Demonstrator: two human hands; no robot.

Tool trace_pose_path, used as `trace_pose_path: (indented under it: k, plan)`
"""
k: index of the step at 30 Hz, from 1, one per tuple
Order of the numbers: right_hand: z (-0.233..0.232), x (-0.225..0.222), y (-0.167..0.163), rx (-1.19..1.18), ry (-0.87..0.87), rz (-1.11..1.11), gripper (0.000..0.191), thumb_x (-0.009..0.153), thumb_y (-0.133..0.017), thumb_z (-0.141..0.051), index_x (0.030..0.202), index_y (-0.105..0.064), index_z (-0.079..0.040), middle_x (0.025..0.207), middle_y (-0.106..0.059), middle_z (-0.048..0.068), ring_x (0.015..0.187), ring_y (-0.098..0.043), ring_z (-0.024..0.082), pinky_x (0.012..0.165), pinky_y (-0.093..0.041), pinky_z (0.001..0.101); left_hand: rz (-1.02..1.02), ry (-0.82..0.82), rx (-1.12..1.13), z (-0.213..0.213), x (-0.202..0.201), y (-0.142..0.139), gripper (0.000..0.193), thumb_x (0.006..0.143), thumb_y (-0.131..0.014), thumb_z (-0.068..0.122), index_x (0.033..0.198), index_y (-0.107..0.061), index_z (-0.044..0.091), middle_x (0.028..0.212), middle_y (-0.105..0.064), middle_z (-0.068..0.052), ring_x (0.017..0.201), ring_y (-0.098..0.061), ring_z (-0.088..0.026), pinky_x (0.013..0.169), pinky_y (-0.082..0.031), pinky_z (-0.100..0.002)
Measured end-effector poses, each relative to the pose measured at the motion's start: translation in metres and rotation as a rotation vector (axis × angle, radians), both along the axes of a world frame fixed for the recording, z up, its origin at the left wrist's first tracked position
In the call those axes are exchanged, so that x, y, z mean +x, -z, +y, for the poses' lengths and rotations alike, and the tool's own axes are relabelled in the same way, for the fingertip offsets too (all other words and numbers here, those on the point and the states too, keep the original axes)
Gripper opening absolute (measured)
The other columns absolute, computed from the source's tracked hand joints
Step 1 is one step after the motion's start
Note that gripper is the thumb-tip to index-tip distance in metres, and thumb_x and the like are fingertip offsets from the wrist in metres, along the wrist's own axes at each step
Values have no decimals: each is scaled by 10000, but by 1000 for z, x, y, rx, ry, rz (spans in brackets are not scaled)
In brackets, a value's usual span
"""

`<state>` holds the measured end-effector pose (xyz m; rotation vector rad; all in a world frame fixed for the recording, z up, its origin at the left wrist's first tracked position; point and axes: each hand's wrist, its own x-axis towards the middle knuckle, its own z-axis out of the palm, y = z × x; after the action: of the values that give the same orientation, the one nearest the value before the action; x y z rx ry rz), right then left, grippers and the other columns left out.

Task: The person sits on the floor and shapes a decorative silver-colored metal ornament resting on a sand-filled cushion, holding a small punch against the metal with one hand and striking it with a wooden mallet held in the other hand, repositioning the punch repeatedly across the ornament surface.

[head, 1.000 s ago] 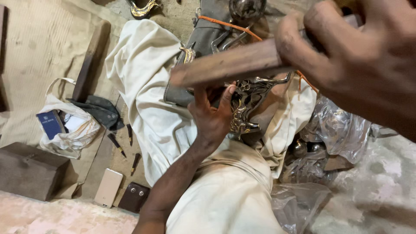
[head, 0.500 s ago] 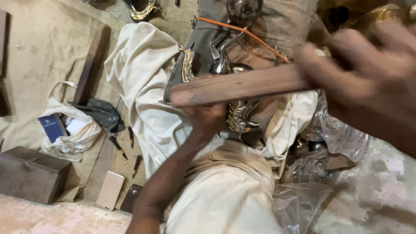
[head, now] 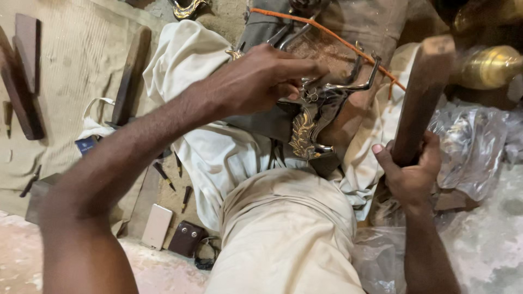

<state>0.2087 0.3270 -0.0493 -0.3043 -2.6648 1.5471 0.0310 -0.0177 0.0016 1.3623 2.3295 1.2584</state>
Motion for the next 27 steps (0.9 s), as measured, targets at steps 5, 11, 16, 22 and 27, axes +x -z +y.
trace_pose_path:
  k: [5, 11, 16, 22, 27]
  plan:
    - [-13, 18, 13, 69, 15, 125, 570, 949, -853, -62, 1328, -437, 29, 1014, -630, 49, 894, -627, 113, 848, -533, 264, -25, 97, -318, 9, -5, -18, 410, 958, -693, 117, 1349, -601, 198, 987, -781, -76, 754, -748, -234, 618, -575, -438]
    - [-20, 31, 19, 51, 75, 164, 409, 1000, -886, -110, 1182, -534, -7, 871, -626, 16, 766, -604, 94, 754, -517, 215, 117, 162, -206, 12, -8, -27, 406, 892, -721, 107, 1279, -608, 151, 1028, -770, -107, 803, -746, -319, 631, -580, -467]
    - [-12, 29, 12, 412, -35, 252, 477, 868, -899, -131, 1198, -611, 58, 938, -669, 91, 810, -642, 162, 750, -534, 298, 14, 113, -341, 8, -1, -17, 431, 933, -686, 80, 1334, -579, 195, 987, -768, -120, 736, -748, -280, 595, -602, -437]
    - [4, -10, -39, 760, -280, 273, 546, 851, -980, -187, 1240, -648, 6, 874, -686, 135, 720, -653, 251, 669, -549, 416, 68, -81, -165, -4, 18, 2, 525, 948, -648, -42, 1411, -549, 183, 1104, -746, -135, 686, -736, -227, 553, -617, -368]
    - [-8, -44, -94, 684, -400, 71, 331, 976, -813, -100, 1214, -589, -52, 876, -707, 151, 711, -711, 218, 601, -582, 348, 12, -279, -126, -10, 40, 16, 548, 955, -613, -85, 1435, -538, 172, 1137, -740, -121, 774, -750, -219, 572, -637, -300]
